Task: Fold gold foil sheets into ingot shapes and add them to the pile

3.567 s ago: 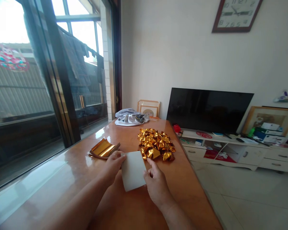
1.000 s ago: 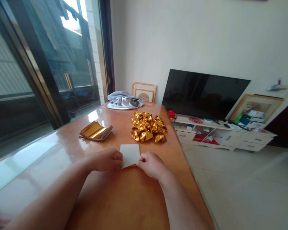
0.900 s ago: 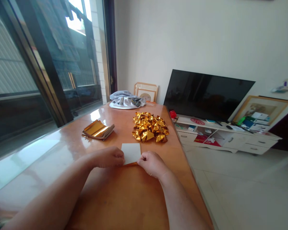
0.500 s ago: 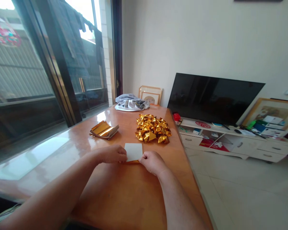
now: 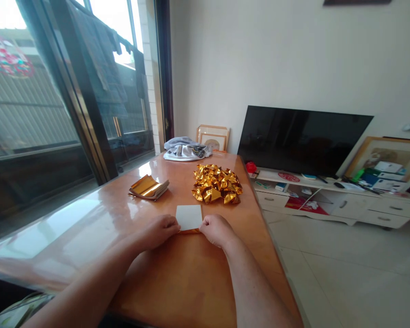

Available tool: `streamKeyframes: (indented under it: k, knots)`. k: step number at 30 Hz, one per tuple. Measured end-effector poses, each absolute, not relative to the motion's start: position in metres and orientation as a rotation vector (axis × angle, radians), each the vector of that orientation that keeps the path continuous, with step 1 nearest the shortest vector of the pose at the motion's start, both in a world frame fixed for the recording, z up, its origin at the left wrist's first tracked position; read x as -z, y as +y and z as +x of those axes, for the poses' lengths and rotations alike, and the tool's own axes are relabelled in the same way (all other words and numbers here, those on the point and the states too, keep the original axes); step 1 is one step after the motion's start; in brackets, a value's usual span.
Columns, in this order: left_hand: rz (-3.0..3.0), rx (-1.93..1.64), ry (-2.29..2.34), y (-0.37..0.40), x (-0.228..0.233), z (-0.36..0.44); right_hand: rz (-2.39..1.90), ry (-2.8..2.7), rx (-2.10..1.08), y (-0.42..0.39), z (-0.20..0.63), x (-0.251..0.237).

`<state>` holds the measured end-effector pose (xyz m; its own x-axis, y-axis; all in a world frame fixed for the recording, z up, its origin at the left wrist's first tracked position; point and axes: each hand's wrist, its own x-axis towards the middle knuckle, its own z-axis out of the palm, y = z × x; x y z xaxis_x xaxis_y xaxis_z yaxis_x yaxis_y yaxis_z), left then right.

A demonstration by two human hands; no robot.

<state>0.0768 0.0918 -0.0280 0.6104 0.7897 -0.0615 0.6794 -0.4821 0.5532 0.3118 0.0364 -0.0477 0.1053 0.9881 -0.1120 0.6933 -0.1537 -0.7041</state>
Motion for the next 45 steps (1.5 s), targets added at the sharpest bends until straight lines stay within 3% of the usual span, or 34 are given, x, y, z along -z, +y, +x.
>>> streamKeyframes:
  k: [45]
  knots:
    - [2.437, -0.444, 1.229, 0.087, 0.041, 0.076, -1.954, -1.635, -0.722, 0.037, 0.313, 0.053]
